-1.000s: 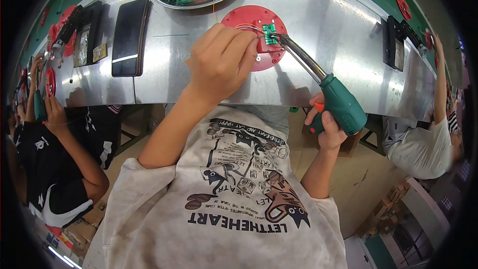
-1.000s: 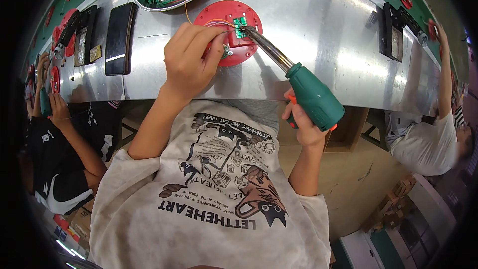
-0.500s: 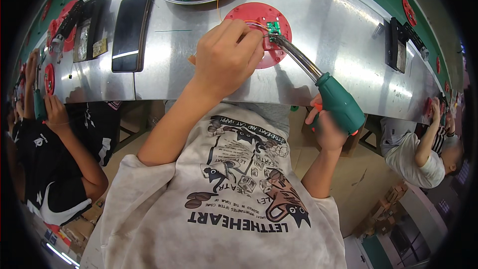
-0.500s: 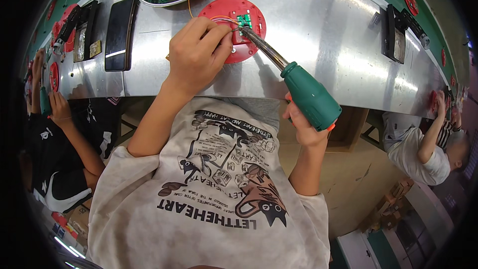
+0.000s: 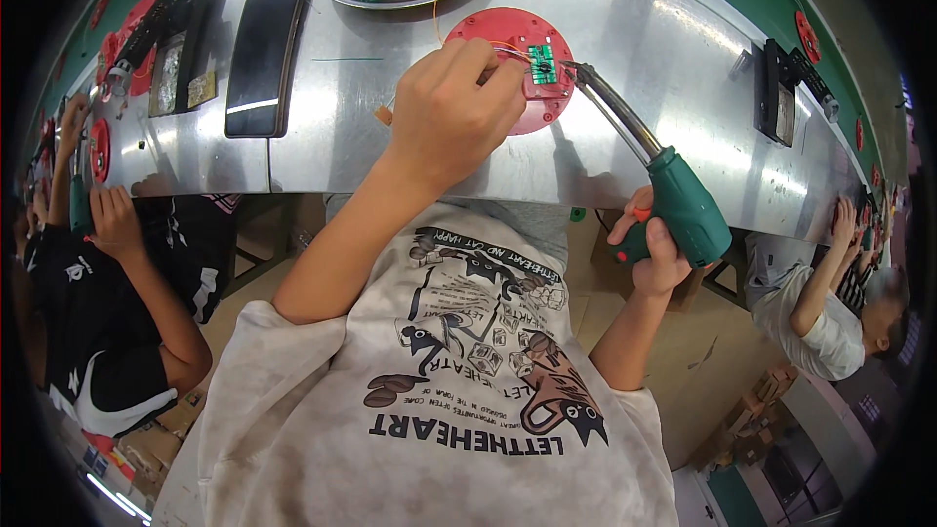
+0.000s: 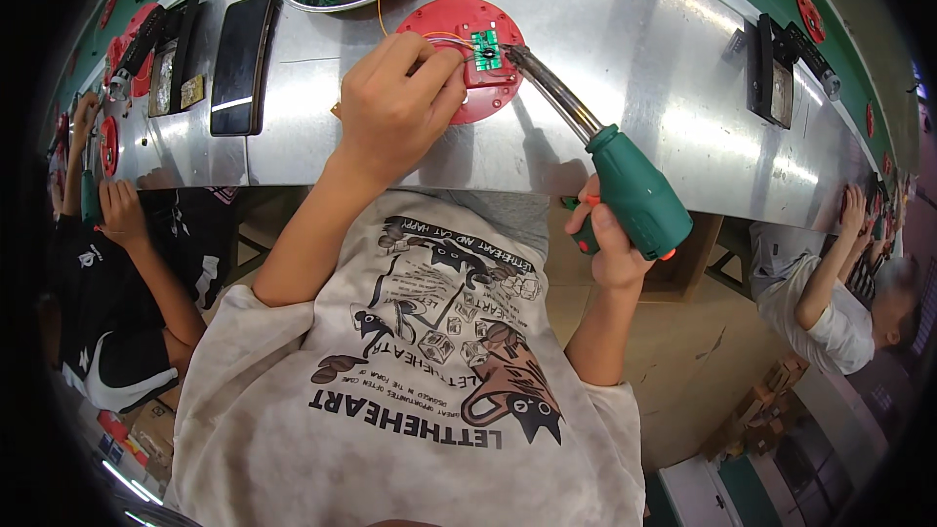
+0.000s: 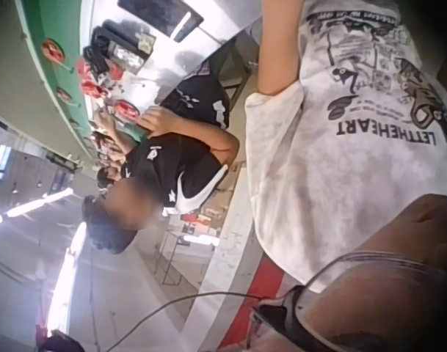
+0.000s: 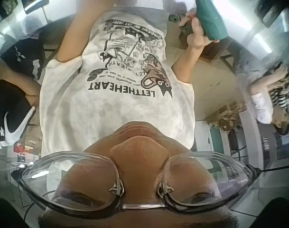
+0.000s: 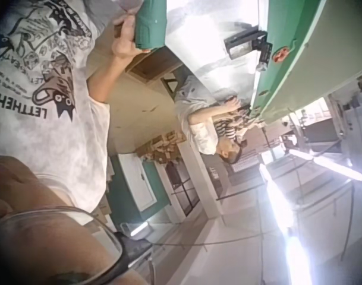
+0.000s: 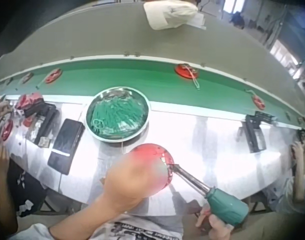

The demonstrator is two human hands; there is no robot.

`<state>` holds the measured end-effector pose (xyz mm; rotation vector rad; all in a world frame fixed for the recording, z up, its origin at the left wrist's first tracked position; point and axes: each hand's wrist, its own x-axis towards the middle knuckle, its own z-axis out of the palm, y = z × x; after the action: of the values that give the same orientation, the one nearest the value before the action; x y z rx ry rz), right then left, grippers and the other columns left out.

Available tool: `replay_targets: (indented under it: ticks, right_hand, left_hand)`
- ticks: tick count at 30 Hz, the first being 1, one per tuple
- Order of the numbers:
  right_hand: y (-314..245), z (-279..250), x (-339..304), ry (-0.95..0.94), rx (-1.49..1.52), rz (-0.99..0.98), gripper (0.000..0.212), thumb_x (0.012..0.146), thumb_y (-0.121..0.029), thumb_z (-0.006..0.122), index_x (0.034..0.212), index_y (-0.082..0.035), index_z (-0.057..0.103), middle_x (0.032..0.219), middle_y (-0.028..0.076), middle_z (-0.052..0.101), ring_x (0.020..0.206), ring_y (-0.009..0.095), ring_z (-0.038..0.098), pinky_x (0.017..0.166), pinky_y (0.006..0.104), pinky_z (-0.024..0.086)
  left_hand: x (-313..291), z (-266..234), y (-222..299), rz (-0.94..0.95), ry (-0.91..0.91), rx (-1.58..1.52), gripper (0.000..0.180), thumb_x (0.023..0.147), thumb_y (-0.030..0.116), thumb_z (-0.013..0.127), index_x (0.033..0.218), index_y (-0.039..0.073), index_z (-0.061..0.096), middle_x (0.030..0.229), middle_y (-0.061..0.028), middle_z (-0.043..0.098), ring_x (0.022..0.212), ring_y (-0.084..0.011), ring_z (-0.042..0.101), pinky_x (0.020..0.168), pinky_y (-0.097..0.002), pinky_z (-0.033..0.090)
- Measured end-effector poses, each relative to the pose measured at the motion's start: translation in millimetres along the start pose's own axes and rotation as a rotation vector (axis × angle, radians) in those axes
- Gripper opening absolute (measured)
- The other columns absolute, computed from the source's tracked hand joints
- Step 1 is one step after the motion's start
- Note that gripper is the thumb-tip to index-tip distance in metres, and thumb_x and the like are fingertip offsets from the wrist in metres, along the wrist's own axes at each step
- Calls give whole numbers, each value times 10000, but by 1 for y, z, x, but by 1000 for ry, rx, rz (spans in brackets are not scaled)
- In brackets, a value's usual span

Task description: Soldering or assembling components onto a circuit board at a factory production line.

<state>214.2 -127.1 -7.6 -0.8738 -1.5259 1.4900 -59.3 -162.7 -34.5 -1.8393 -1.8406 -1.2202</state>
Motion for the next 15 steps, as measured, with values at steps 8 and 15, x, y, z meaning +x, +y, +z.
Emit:
replay_targets:
  ticks: [8, 15]
  right_hand:
    - [4, -2, 4, 56, 34, -27, 372, 911, -247, 638, 1063, 89, 594, 925, 180, 600, 529, 217, 617, 493, 300, 501]
    - [8, -3, 8, 57, 88, -73, 342, 924, -114, 604, 1204, 81, 590, 957, 154, 666, 568, 194, 627, 524, 302, 487]
  left_hand:
    - [3, -2, 2, -6, -7, 7, 58, 734, 78, 692, 776, 75, 651, 742, -41, 536, 664, -213, 581, 548, -353, 466]
    - [4, -3, 4, -20, -22, -4, 76, 726, 62, 693, 795, 56, 660, 785, -54, 567, 694, -226, 600, 577, -358, 486]
